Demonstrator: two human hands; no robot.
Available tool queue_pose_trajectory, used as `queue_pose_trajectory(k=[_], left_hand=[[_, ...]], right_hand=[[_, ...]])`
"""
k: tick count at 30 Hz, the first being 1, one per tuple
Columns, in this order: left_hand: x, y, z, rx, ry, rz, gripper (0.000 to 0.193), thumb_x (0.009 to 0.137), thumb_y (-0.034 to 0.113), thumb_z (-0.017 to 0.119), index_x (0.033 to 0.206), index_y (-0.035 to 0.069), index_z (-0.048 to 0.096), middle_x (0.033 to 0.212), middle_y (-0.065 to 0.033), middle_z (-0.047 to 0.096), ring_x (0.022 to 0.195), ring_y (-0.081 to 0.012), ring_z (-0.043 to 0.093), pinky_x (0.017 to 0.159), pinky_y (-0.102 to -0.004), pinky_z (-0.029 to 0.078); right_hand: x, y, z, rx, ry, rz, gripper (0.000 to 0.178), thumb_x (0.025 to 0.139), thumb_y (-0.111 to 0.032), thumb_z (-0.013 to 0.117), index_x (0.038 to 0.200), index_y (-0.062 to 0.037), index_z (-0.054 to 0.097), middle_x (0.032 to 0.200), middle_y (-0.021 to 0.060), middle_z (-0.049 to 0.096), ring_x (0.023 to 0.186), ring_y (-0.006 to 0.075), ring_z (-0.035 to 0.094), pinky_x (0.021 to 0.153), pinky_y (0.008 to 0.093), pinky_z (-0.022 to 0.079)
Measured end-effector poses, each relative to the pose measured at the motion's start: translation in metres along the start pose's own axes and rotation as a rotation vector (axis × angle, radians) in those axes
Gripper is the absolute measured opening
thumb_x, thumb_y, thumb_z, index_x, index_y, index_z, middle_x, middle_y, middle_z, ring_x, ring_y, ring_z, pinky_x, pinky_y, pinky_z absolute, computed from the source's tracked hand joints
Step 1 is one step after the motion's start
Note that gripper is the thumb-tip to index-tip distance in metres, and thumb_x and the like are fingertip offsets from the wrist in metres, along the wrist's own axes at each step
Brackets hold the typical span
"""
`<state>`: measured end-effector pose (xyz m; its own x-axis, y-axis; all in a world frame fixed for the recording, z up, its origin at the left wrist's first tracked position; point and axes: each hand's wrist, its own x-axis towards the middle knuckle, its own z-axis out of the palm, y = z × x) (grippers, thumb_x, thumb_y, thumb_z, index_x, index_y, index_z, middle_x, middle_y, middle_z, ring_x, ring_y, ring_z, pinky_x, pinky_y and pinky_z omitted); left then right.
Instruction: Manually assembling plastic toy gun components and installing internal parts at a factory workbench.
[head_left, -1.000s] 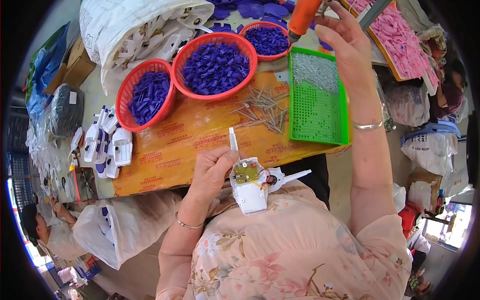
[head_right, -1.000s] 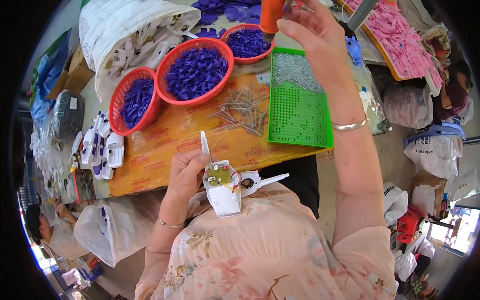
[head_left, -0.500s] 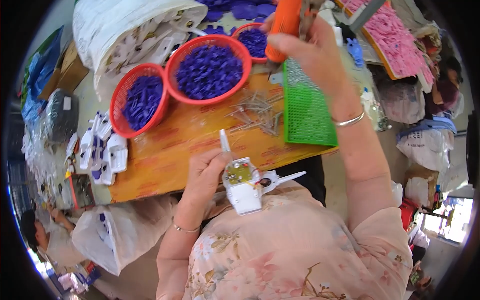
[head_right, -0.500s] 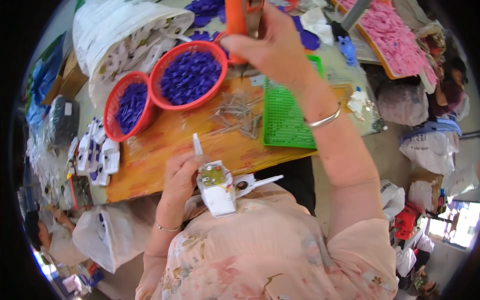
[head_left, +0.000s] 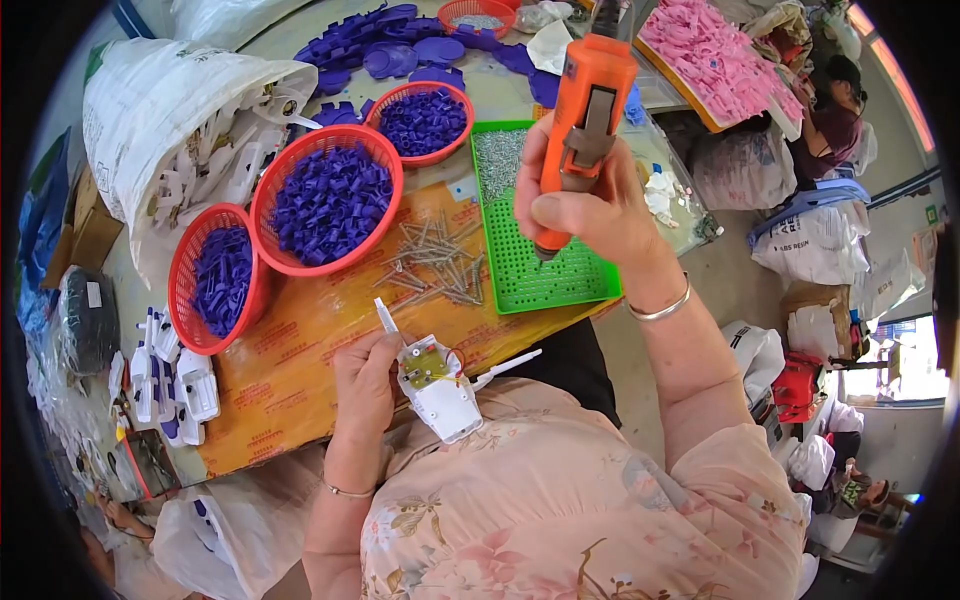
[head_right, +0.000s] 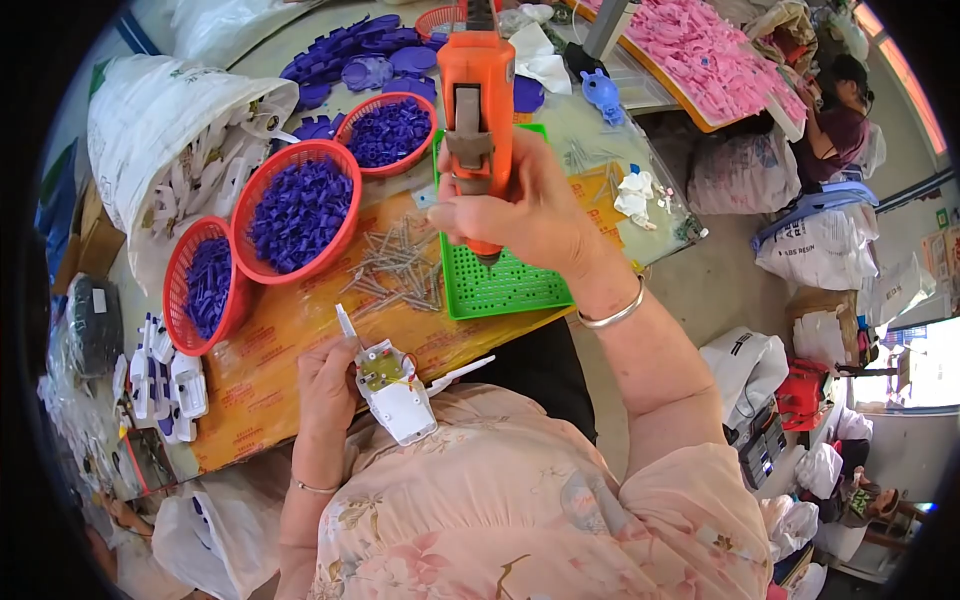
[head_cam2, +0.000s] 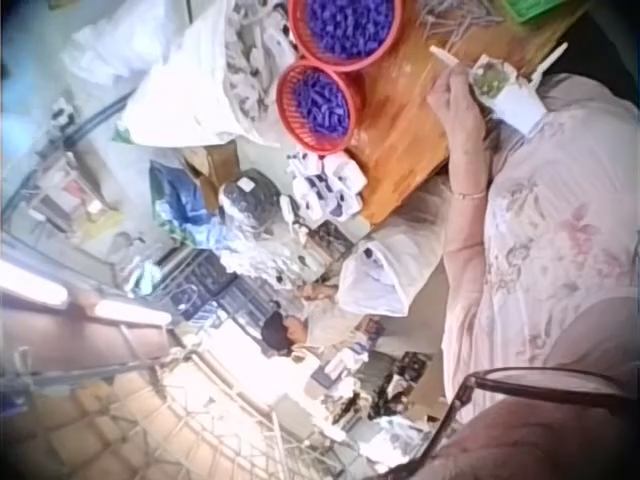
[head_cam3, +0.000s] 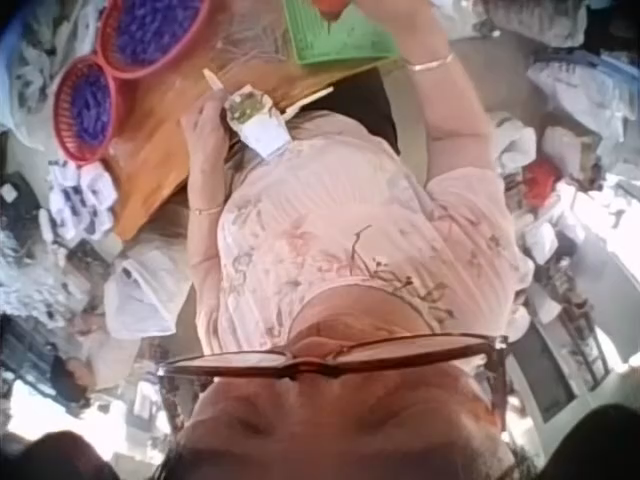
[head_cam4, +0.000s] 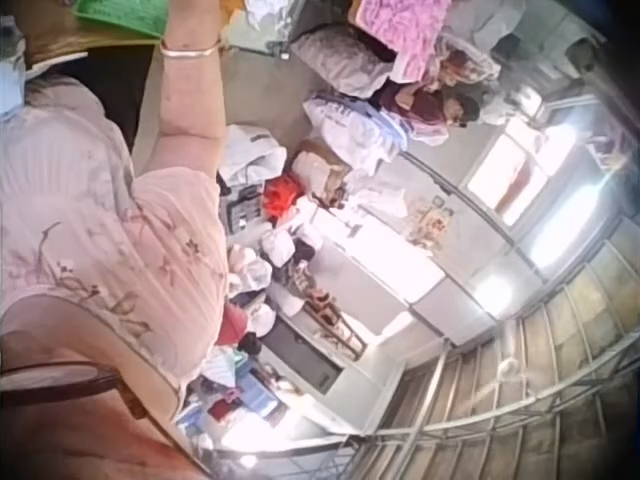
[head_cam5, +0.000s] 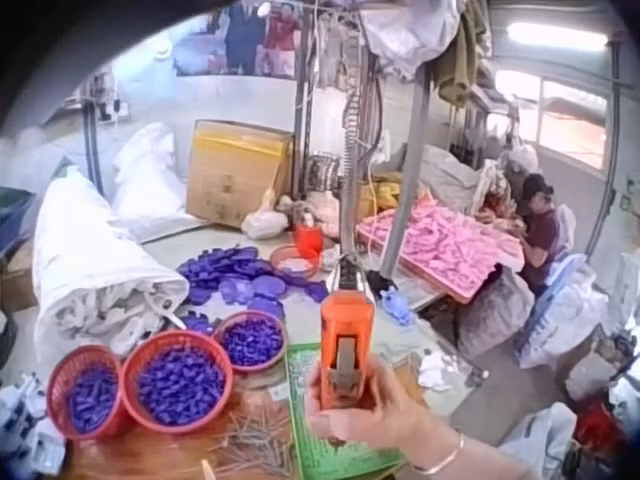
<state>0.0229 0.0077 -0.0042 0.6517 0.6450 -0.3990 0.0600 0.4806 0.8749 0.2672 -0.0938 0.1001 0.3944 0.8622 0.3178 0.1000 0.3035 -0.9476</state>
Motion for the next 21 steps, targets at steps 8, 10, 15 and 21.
queue_pose_trajectory(k=[8, 10, 15, 21], left_hand=[[-0.001, -0.001, 0.003, 0.059, 0.012, 0.001, 0.024, 0.088, 0.015, 0.052, 0.078, -0.003, 0.065, 0.063, 0.0012, 0.057, 0.052, -0.0035, 0.046, 0.046, -0.0191, 0.034], [-0.002, -0.001, 0.003, 0.074, 0.009, 0.009, 0.025, 0.089, 0.015, 0.052, 0.077, -0.002, 0.065, 0.062, 0.0017, 0.056, 0.051, -0.0031, 0.045, 0.045, -0.0191, 0.033], [-0.001, -0.004, 0.0, 0.102, 0.007, 0.034, 0.027, 0.089, 0.017, 0.052, 0.076, -0.002, 0.065, 0.06, 0.003, 0.055, 0.05, -0.0024, 0.043, 0.044, -0.0192, 0.032], [-0.002, -0.004, 0.0, 0.111, 0.005, 0.025, 0.026, 0.09, 0.017, 0.052, 0.077, -0.001, 0.066, 0.061, 0.0031, 0.055, 0.05, -0.0021, 0.043, 0.045, -0.0191, 0.032]], right_hand=[[-0.015, 0.028, 0.011, 0.101, 0.235, -0.064, 0.027, 0.069, -0.01, 0.077, 0.083, -0.0045, 0.054, 0.068, -0.0007, 0.055, 0.057, 0.0067, 0.053, 0.053, 0.0226, 0.045], [-0.017, 0.029, 0.014, 0.092, 0.244, -0.062, 0.028, 0.069, -0.01, 0.078, 0.082, -0.0048, 0.054, 0.068, -0.0008, 0.056, 0.057, 0.0065, 0.053, 0.053, 0.0224, 0.045], [-0.017, 0.033, 0.016, 0.058, 0.261, -0.066, 0.028, 0.069, -0.011, 0.079, 0.081, -0.0051, 0.054, 0.069, -0.0006, 0.056, 0.059, 0.0065, 0.053, 0.054, 0.0226, 0.045], [-0.018, 0.037, 0.014, 0.051, 0.255, -0.045, 0.026, 0.07, -0.01, 0.078, 0.081, -0.0054, 0.054, 0.07, -0.0007, 0.057, 0.059, 0.0064, 0.054, 0.054, 0.0222, 0.045]])
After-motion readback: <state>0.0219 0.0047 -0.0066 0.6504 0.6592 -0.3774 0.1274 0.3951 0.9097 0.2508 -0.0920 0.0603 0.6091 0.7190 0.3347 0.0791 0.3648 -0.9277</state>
